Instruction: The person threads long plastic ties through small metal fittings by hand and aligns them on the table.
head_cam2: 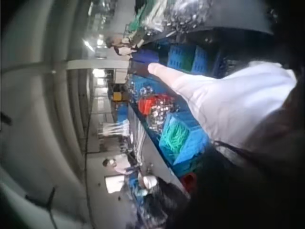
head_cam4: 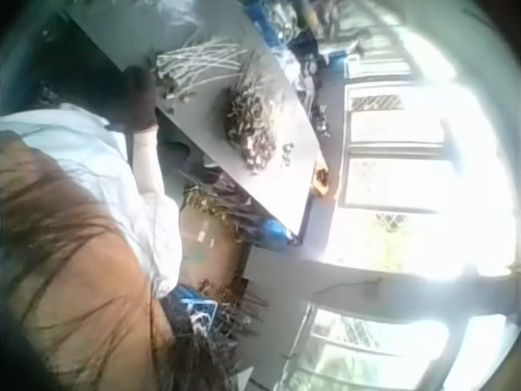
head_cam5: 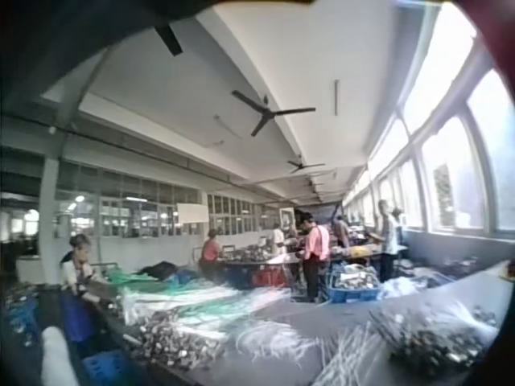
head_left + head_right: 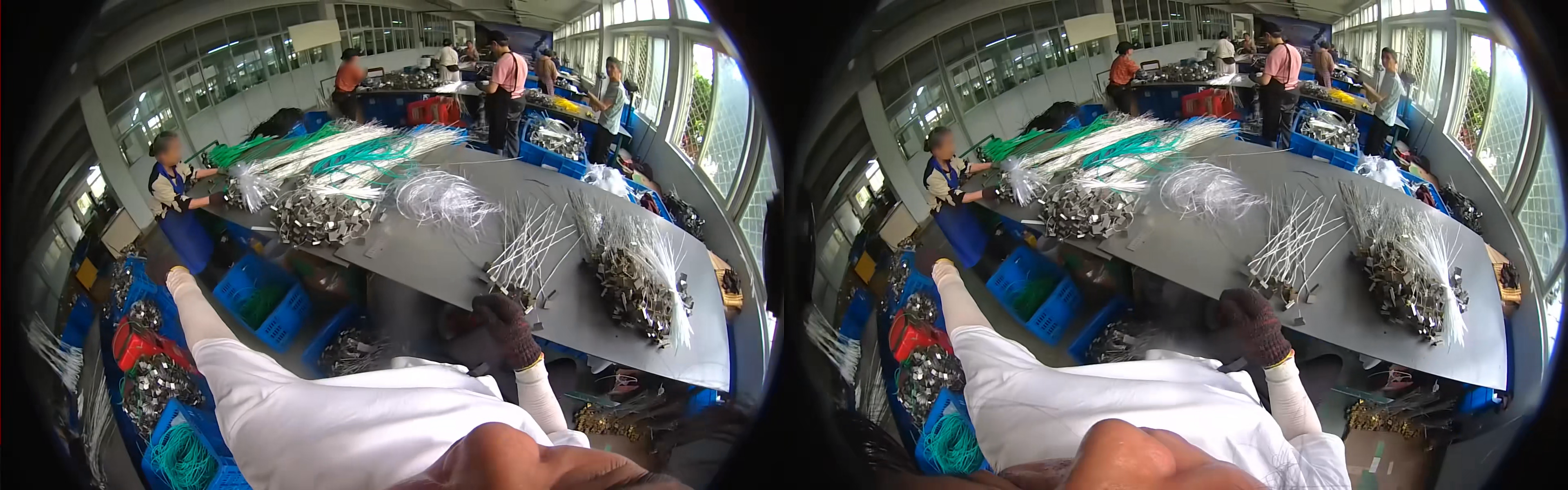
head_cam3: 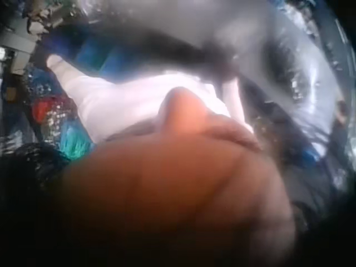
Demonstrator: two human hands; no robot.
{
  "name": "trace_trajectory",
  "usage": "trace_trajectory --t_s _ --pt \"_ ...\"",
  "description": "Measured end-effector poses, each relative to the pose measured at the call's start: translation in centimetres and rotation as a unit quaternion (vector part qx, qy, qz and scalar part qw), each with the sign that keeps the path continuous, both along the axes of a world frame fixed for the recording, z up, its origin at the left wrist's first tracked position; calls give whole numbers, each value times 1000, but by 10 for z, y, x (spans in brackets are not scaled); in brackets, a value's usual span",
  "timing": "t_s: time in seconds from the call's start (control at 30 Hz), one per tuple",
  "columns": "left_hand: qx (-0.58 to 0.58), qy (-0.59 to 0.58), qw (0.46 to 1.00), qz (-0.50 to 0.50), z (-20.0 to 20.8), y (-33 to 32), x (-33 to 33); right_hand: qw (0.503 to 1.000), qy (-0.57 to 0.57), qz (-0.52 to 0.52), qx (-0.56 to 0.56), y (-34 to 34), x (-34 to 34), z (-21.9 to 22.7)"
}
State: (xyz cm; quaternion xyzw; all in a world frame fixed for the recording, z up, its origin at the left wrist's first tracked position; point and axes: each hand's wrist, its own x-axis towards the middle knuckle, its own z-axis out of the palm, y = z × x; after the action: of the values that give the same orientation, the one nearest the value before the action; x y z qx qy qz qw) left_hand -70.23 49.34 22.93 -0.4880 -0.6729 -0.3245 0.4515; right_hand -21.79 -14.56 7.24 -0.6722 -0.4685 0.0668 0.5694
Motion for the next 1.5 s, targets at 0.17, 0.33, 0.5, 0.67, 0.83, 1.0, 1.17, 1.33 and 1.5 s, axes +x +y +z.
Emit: trace_trajectory --t_s 0.17,0.33,0.5,0.67,0.83,1.0,1.17,1.33,1.5 --pt "-24 -142 987 -73 -7 -24 50 994 -110 -8 -13 -1 5 -2" --pt "-42 -308 939 -148 1 -31 63 986 -167 -21 -8 -3 3 9" --pt "139 -348 903 -208 -22 28 26 994 -111 -2 -1 -3 4 -15" --pt "-138 79 958 239 -47 40 104 995 75 -1 -66 -4 8 -9" --pt "114 -164 873 -446 -54 -21 235 998 -31 13 -59 0 28 -36" --pt "-166 -521 350 -761 -66 -202 435 991 63 -48 -105 -9 33 -51" --pt "-222 -211 356 -883 -174 -311 524 988 79 -51 -125 -11 42 -67" --pt "-327 -118 388 -854 -233 -377 557 949 230 -152 -151 -47 56 -56" --pt "-368 -104 404 -831 -298 -376 565 922 234 -301 -62 -88 114 -103"
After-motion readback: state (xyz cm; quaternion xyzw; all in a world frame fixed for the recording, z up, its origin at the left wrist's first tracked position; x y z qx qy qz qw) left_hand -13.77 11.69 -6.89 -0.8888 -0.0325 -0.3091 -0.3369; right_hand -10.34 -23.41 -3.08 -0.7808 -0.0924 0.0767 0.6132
